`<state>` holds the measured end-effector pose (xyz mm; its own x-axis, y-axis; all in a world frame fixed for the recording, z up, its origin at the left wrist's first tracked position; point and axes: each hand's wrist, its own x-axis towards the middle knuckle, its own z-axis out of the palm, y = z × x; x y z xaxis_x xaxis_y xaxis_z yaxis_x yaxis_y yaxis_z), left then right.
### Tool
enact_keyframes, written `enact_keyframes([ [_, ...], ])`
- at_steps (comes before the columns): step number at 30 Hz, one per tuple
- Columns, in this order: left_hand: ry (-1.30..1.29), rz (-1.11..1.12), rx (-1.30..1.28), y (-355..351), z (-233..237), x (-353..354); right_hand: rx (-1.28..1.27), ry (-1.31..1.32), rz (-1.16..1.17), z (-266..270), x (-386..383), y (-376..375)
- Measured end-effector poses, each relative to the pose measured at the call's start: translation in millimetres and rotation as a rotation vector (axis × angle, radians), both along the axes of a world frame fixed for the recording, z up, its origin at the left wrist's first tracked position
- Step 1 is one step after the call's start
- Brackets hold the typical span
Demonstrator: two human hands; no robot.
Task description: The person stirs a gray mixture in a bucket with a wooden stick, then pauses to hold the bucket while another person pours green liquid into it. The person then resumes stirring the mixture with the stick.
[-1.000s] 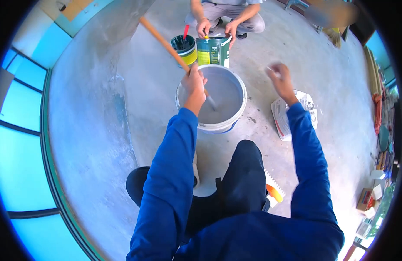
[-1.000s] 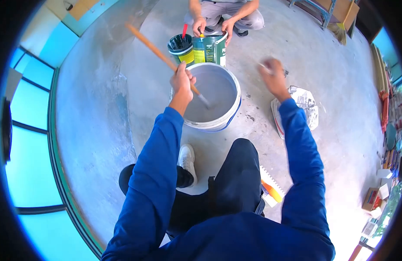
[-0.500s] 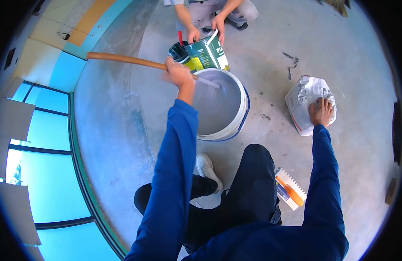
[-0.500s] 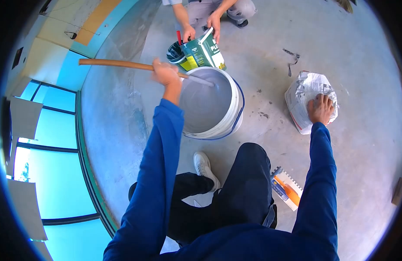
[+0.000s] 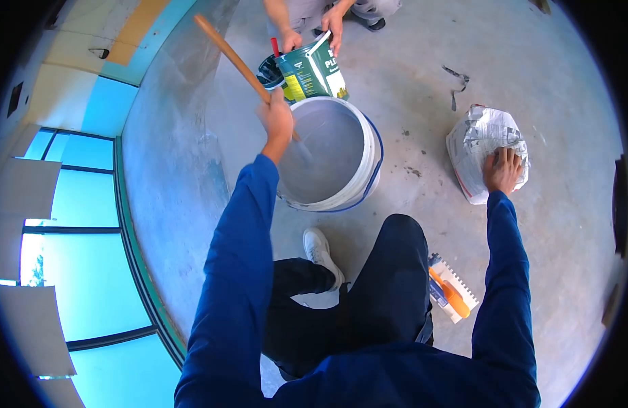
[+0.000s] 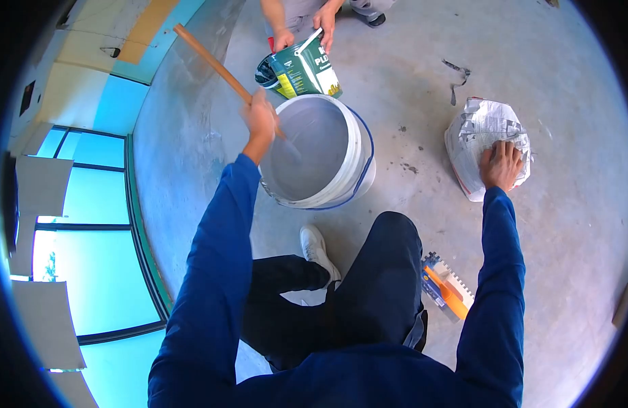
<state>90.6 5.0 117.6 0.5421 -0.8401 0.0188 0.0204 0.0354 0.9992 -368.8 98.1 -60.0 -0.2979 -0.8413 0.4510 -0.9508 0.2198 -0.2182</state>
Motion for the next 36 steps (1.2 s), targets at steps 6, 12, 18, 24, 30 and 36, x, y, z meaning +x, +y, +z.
enact_keyframes([
  [6, 0.374, 0.286, -0.191, -50, -55, -12, 0.002, 0.006, -0.003, 2, 5, 3],
  [12, 0.108, -0.227, 0.197, 31, -25, -13, 0.003, -0.002, -0.002, 8, 6, 4],
  [18, -0.34, 0.093, -0.259, -46, -43, 4, -0.034, -0.002, 0.003, 5, 4, 5],
  [24, 0.346, 0.039, -0.141, -6, -48, -19, -0.025, -0.007, 0.008, 8, 7, 4],
  [30, 0.03, -0.227, 0.162, 22, -22, 37, -0.04, -0.003, 0.002, 11, 7, 2],
  [36, -0.17, 0.242, -0.301, -79, -51, 16, -0.052, 0.005, -0.005, 7, 6, 2],
])
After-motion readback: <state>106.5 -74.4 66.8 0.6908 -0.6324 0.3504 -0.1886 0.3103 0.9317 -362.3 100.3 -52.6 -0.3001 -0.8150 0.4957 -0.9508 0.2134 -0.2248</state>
